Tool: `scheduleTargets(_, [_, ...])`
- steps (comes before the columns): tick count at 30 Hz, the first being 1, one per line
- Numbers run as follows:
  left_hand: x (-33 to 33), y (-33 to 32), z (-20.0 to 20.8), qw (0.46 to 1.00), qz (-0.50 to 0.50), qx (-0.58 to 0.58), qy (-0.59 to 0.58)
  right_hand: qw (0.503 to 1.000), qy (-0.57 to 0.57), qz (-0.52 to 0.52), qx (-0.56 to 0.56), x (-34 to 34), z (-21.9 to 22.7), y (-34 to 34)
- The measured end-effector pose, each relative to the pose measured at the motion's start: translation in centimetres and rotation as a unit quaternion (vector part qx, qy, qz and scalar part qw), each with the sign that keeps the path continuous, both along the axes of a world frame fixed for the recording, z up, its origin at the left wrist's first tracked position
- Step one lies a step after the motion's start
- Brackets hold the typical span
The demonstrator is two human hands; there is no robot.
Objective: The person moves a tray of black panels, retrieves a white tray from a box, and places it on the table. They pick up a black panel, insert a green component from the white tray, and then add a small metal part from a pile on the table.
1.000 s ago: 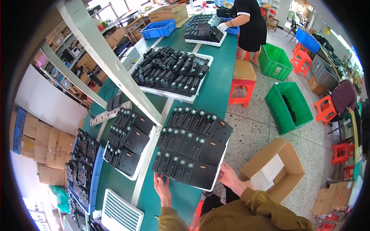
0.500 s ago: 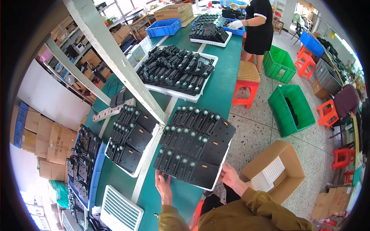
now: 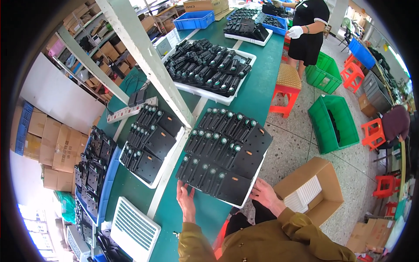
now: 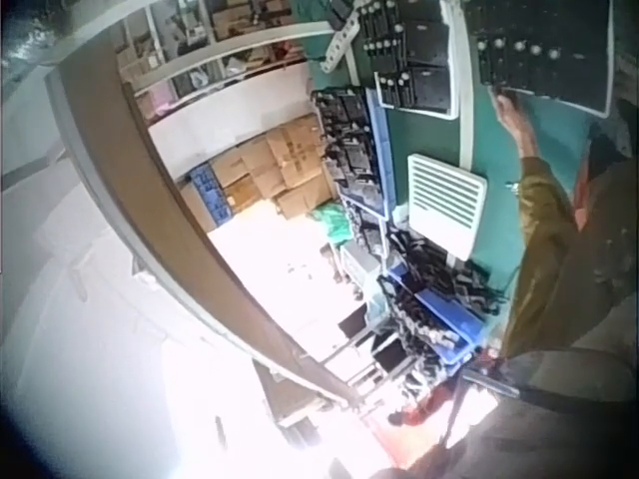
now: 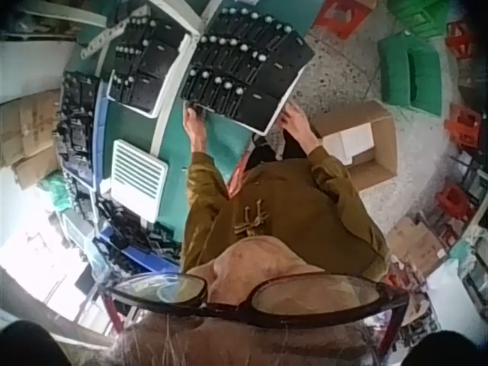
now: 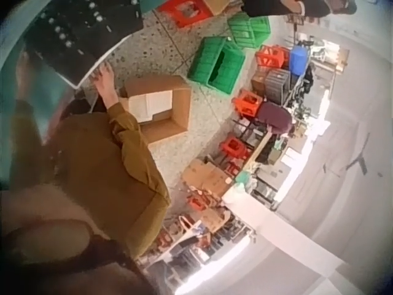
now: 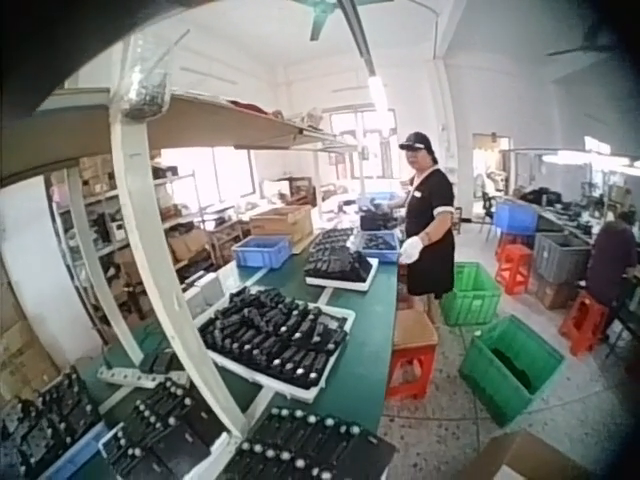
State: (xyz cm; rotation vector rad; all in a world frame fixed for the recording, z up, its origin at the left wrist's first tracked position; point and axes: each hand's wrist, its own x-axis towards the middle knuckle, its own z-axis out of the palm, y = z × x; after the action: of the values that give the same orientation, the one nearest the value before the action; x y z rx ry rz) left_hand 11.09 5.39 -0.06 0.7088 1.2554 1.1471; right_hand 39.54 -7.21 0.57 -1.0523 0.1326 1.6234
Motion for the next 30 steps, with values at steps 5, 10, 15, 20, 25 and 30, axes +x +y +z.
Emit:
scheduleTargets(5, [0.1, 0.0, 0.4, 1.0, -0.002, 0.002, -0.007, 1.0, -0.019, -0.01, -0.012, -0.4, -0.5, 0.2])
scheduleTargets(10, [-0.1, 0.0, -0.3, 1.0, 0.006, 0.001, -0.004, 1.0, -0.022, -0.013, -0.016, -0.5, -0.7, 0.2])
scheduleTargets(15, [0.1, 0.0, -0.1, 1.0, 0.002, 0.001, 0.001, 0.999, -0.027, -0.006, -0.02, -0.5, -0.6, 0.3])
scheduleTargets(20, [-0.2, -0.1, -0.3, 1.0, 0.007, 0.001, 0.0, 1.0, -0.021, -0.009, -0.014, -0.4, -0.7, 0.3])
scheduleTargets(25, [-0.2, 0.0, -0.2, 1.0, -0.01, -0.002, 0.011, 1.0, -0.019, -0.006, -0.012, -0.3, -1.2, 0.3])
scheduleTargets(30, [-0.1, -0.1, 0.0, 1.0, -0.003, -0.002, 0.01, 1.0, -0.011, -0.011, -0.013, -0.3, -1.5, 0.2])
